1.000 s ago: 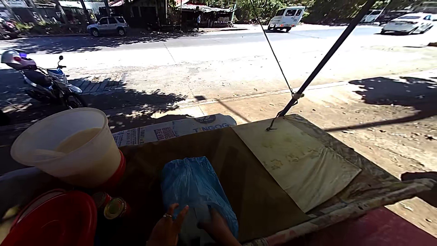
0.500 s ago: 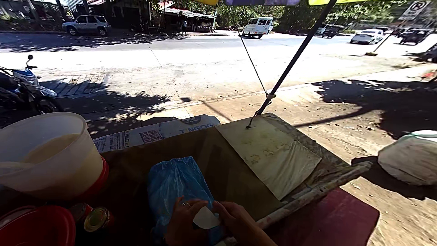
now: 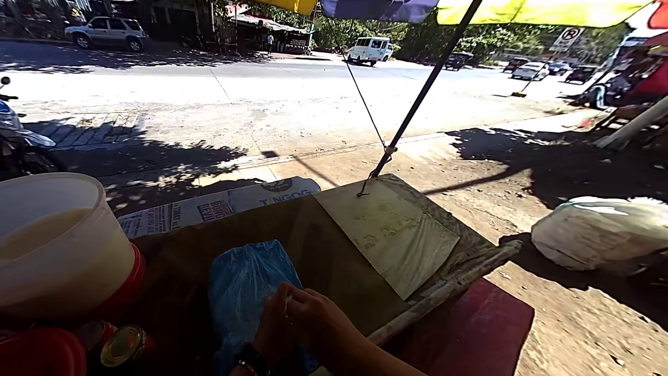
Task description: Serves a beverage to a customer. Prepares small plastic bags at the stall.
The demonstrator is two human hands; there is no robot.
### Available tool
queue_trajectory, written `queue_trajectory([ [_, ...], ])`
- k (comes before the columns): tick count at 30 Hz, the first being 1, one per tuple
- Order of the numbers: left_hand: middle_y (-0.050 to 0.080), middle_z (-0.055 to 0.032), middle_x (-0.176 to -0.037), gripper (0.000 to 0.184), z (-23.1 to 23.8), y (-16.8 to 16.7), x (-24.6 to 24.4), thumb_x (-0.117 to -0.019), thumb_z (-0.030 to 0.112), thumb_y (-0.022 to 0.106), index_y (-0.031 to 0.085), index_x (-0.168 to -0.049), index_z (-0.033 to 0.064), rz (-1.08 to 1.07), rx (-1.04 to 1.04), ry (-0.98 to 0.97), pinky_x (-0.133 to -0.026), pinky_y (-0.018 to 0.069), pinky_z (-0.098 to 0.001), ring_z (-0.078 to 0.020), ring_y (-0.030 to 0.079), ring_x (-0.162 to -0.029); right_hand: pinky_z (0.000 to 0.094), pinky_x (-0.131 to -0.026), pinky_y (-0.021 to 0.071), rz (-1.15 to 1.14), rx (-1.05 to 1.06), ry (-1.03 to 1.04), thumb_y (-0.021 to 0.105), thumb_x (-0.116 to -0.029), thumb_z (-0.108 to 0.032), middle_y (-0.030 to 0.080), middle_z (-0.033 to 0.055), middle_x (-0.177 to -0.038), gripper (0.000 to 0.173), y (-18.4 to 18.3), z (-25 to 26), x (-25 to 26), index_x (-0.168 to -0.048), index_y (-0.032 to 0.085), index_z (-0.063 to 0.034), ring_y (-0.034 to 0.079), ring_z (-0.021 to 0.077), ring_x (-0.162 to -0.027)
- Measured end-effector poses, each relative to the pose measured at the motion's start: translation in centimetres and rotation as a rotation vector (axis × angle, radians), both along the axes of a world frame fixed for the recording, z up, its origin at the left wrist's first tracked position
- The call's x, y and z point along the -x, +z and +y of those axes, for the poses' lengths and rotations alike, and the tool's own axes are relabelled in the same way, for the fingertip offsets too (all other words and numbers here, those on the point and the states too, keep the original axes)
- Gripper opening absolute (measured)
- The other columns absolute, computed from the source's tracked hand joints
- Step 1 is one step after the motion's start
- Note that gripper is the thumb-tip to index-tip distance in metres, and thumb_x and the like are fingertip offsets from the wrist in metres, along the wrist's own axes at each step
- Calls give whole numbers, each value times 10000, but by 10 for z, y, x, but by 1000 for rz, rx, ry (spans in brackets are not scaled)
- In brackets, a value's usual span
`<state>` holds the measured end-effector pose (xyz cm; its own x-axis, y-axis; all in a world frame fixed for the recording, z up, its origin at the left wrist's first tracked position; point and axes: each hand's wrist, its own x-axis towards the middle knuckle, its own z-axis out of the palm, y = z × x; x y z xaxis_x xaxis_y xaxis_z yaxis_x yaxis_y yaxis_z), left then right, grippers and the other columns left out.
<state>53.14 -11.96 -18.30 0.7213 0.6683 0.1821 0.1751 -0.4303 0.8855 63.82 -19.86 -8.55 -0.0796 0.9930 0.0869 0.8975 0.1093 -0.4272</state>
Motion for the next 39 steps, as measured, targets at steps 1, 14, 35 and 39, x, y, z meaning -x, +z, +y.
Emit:
queue_trajectory([
  [1,703,-182,-1029,465,-1,0,0,-807,107,724,582,-1207,-82,-41,66,-10,-921,540,-489,-284,687,-1005,442,-852,577,50,72,-16,613,-932,-6,696,192,-971,109,5,2,-1,-947,710,41,701,329,-945],
  [14,682,-147,-1068,593,-22,-23,16,-709,139,830,542,-1182,-76,-260,194,177,-889,573,-335,-182,678,-1008,394,-721,603,-271,-147,-350,650,-903,-67,678,163,-874,114,-20,23,-18,-920,704,31,713,304,-856],
  [35,576,-237,-1331,725,-28,-18,34,-772,88,757,429,-1375,-146,-349,231,59,-1054,495,-333,-208,578,-1240,285,-718,588,1421,-22,-821,683,-945,-26,690,67,-780,59,-60,-27,23,-914,693,23,666,128,-710],
  [39,575,-237,-1352,629,-31,-21,33,-821,90,709,476,-1363,-127,-359,232,20,-1082,475,-363,-222,563,-1273,252,-626,539,1269,22,-854,641,-950,-44,617,21,-684,105,-68,-35,23,-847,642,-21,605,90,-617],
])
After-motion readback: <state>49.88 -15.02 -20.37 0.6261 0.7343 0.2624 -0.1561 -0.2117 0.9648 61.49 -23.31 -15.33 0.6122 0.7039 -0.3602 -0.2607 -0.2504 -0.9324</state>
